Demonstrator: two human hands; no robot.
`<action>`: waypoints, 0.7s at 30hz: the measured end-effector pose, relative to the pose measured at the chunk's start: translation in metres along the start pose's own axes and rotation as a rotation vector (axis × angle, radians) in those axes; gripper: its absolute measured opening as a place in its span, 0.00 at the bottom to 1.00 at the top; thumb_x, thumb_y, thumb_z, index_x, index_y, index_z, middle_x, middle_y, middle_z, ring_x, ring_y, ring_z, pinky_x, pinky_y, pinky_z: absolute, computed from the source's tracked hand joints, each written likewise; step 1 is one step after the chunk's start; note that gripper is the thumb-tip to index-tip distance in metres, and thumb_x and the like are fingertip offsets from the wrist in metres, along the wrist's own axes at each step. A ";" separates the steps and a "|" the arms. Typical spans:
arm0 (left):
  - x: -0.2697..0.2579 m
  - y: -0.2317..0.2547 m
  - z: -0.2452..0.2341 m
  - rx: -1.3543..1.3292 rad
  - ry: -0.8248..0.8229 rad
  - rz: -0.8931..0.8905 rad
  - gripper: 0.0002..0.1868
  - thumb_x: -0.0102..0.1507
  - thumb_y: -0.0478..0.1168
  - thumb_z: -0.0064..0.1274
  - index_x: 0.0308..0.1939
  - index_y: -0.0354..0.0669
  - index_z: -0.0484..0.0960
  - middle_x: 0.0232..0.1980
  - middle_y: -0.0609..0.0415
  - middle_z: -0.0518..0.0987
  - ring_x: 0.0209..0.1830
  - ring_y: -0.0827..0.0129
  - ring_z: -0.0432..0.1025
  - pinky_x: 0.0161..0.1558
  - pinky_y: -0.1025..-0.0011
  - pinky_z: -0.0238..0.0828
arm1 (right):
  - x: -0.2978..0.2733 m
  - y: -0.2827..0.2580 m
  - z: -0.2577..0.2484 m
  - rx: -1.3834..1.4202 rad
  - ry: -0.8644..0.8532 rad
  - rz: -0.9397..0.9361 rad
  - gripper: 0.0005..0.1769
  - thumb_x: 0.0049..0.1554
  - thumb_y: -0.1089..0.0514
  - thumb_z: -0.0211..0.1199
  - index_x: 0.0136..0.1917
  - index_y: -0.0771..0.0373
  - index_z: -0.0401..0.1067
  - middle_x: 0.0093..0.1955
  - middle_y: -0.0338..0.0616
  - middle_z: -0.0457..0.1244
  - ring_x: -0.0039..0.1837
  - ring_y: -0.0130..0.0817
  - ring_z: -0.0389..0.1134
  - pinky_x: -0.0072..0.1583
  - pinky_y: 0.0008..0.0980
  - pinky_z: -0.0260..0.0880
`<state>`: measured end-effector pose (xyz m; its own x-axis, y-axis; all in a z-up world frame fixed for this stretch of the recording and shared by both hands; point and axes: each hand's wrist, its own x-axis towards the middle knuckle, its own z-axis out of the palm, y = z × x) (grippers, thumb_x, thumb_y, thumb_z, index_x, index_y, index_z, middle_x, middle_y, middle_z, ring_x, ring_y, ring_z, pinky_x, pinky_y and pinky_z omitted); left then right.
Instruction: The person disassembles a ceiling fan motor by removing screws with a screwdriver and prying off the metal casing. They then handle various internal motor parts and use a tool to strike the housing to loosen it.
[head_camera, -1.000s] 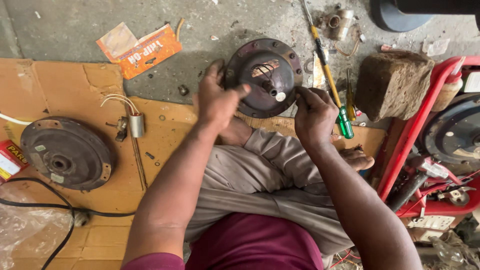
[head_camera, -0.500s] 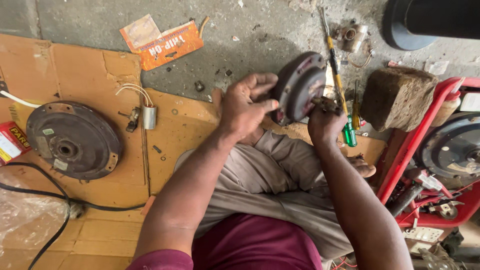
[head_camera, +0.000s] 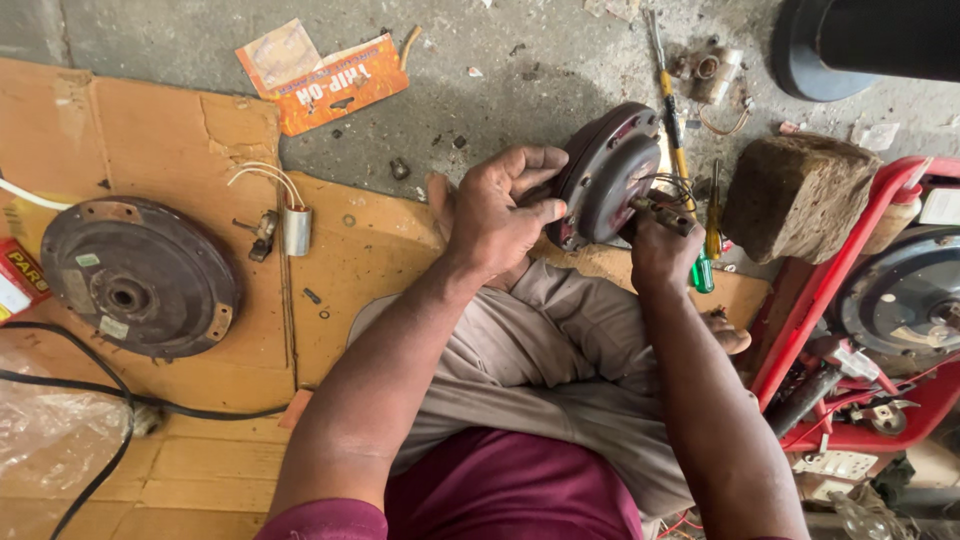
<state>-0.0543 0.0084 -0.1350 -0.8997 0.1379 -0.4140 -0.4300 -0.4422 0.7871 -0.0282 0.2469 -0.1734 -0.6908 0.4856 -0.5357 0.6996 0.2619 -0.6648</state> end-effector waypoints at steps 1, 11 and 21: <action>0.001 0.001 0.000 0.004 -0.006 0.000 0.25 0.59 0.17 0.56 0.59 0.30 0.75 0.59 0.42 0.81 0.62 0.63 0.77 0.63 0.70 0.78 | 0.002 0.002 0.001 0.005 0.004 0.001 0.07 0.60 0.69 0.62 0.52 0.74 0.76 0.49 0.54 0.71 0.47 0.36 0.73 0.49 0.35 0.78; -0.001 0.002 0.002 0.034 0.023 -0.060 0.25 0.58 0.17 0.55 0.58 0.30 0.75 0.58 0.42 0.81 0.58 0.66 0.78 0.58 0.71 0.79 | 0.007 0.016 0.000 0.296 -0.061 0.001 0.11 0.57 0.73 0.60 0.54 0.75 0.73 0.50 0.55 0.70 0.50 0.39 0.75 0.53 0.36 0.81; 0.002 0.002 0.001 0.043 0.025 -0.002 0.24 0.57 0.17 0.56 0.57 0.29 0.76 0.58 0.45 0.80 0.62 0.67 0.75 0.61 0.71 0.77 | 0.015 0.032 0.001 -0.068 0.015 -0.115 0.12 0.55 0.75 0.61 0.53 0.72 0.77 0.47 0.52 0.72 0.48 0.34 0.74 0.49 0.30 0.74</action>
<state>-0.0566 0.0085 -0.1337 -0.8968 0.1170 -0.4266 -0.4355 -0.4029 0.8050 -0.0161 0.2618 -0.2037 -0.7646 0.4615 -0.4499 0.6272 0.3721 -0.6842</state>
